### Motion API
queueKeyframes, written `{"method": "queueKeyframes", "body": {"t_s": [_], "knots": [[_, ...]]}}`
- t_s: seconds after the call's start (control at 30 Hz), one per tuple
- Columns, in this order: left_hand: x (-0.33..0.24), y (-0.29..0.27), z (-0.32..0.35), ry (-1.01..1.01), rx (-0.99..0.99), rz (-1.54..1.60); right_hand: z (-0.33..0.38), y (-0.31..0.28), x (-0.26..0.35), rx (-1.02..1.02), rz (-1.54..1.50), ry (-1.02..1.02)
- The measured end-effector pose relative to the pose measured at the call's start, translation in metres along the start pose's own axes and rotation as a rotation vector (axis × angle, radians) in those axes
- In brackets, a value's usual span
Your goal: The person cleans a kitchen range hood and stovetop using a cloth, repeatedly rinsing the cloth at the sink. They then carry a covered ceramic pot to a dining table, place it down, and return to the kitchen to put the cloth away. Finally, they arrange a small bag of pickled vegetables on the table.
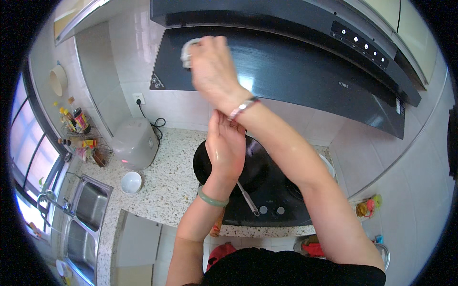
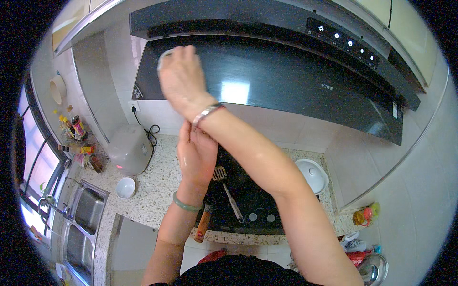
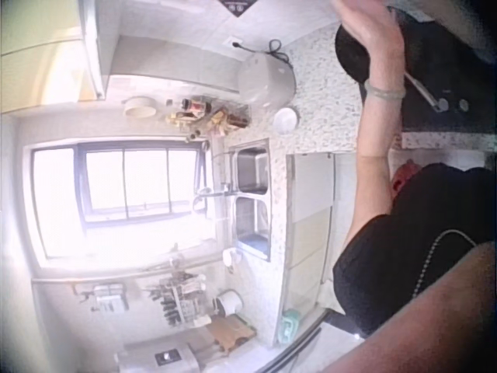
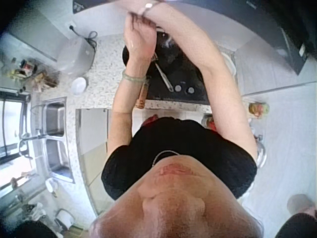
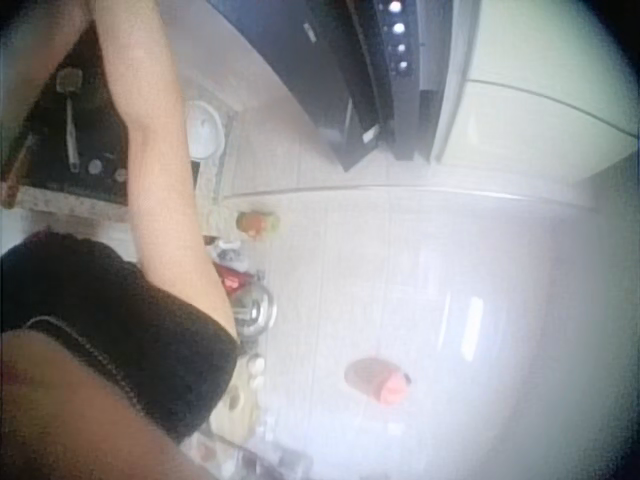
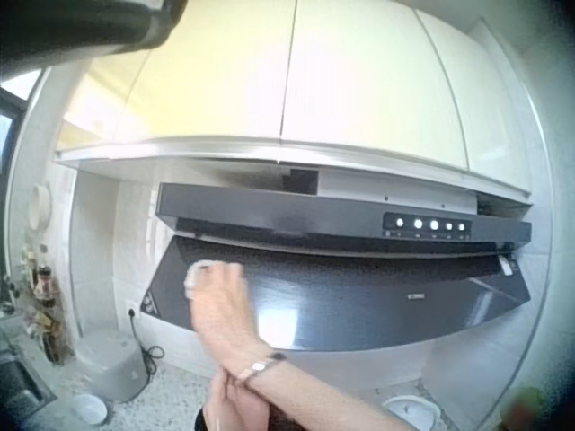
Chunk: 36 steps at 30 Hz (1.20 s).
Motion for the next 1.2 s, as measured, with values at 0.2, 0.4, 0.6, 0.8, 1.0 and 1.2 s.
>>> {"method": "queueKeyframes", "body": {"t_s": [0.2, 0.4, 0.6, 0.8, 1.0, 1.2], "knots": [[0.009, 0.0, -0.002, -0.035, -0.045, 0.074, 0.001, -0.025, -0.021, -0.032, 0.028, -0.144], [0.013, 0.013, 0.013, -0.098, 0.078, 0.088, 0.038, -0.149, -0.134, -0.069, 0.327, 0.037], [0.016, 0.025, 0.022, -0.191, 0.036, 0.135, 0.039, -0.138, -0.119, -0.084, 0.306, 0.175], [-0.019, 0.01, 0.008, -0.097, -0.04, 0.124, -0.003, -0.004, 0.011, 0.055, -0.105, -0.078], [-0.037, 0.005, 0.009, -0.036, -0.02, 0.077, -0.019, 0.007, 0.015, 0.073, 0.03, -0.195], [-0.018, 0.01, 0.026, -0.109, 0.021, 0.04, 0.008, -0.111, -0.107, -0.068, 0.3, -0.107]]}}
Point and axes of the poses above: each hand's wrist, its own z-axis away from the middle knuckle, its own y-axis out of the palm, x = y × z, the point moved 5 cm from there along -z, towards the middle knuckle, and after that the axes turned 15 degrees about y, right-handed, at the moved point
